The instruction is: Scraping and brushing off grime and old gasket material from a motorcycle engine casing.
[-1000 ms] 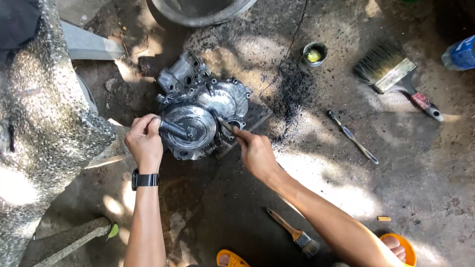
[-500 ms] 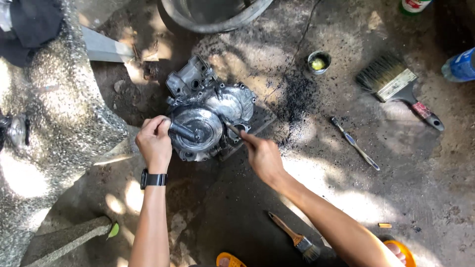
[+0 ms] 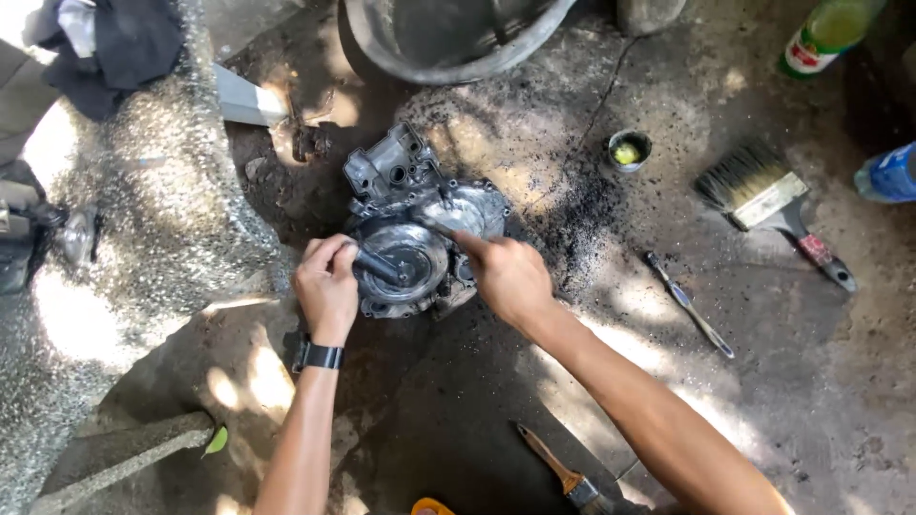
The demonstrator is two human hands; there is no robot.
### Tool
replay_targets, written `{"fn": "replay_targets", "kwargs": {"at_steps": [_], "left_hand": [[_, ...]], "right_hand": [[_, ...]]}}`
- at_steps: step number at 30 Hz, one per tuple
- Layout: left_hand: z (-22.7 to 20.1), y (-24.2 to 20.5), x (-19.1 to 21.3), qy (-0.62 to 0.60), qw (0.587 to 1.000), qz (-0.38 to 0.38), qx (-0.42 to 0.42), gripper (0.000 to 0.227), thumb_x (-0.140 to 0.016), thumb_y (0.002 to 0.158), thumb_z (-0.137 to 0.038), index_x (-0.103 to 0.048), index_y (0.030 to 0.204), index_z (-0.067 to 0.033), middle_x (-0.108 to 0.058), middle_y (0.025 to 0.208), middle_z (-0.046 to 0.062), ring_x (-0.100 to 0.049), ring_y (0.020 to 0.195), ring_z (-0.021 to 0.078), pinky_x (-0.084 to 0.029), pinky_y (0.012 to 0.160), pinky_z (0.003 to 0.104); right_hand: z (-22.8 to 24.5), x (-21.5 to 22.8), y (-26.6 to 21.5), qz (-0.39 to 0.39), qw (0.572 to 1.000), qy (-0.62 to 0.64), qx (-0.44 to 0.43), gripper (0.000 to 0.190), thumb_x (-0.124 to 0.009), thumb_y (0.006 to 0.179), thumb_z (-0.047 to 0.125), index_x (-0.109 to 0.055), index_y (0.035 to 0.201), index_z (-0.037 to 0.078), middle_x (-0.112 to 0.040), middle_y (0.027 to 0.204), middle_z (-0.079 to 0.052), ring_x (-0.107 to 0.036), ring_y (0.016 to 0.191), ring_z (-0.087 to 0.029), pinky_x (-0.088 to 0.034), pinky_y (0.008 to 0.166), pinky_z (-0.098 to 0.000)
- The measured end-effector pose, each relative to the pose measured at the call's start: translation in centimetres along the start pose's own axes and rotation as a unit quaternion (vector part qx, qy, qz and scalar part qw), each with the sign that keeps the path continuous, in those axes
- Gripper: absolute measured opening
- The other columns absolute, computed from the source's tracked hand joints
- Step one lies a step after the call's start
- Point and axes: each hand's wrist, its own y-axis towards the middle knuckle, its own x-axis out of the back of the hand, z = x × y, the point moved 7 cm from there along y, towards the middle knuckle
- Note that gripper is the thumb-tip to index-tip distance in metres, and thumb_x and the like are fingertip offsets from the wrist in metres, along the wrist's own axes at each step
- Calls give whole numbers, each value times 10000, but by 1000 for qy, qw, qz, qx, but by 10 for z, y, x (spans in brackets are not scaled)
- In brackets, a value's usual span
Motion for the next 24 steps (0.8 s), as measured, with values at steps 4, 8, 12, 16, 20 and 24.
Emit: {"fn": "replay_targets", "kwargs": {"at_steps": [4,8,12,16,20,24], "left_hand": [[-10,-11,5,-11,999,-19,-46,76,-677,925,-34,-720,983,-12,-678,895,109,-677,819,268,-524,738,362],[-27,-20,6,-23,998,-35,-44,53,-678,910,-16,-715,946,-10,-674,884,114,-675,804,281,-514,729,368],[-35,-27,6,-49,997,-56,-35,43,-668,892,-13,-703,918,-12,-666,859,104,-671,760,280,-518,713,371],[-33,-27,5,-55,998,-42,16,33,-669,901,-13,-702,904,-12,-635,824,112,-646,716,287,-494,676,386],[-36,-30,2,-44,998,-44,-25,53,-653,904,-1,-698,923,-22,-644,855,110,-644,778,306,-484,695,403],[-39,-34,4,-57,997,-47,-22,55,-652,903,-3,-692,935,-23,-634,866,123,-648,799,321,-497,713,410]], "right_hand": [[15,4,29,74,985,-154,41,551,-545,940,85,-544,1454,282,-673,804,-133,-660,543,-210,-580,464,-366],[32,41,31,208,962,-175,-11,470,-408,1074,204,-440,1498,403,-628,753,-63,-545,484,-155,-531,407,-323],[66,37,35,212,964,-160,25,473,-417,1063,217,-460,1504,382,-650,733,-58,-466,445,-108,-464,409,-252],[52,53,31,270,949,-146,-75,436,-422,1065,327,-444,1486,438,-666,756,-64,-426,447,-111,-436,376,-262],[45,52,32,252,947,-172,-101,420,-403,1079,311,-466,1480,420,-669,784,-52,-394,432,-110,-387,348,-261],[81,60,34,264,943,-191,-67,558,-411,1017,190,-400,1511,449,-654,762,-76,-415,361,-99,-435,287,-239]]}}
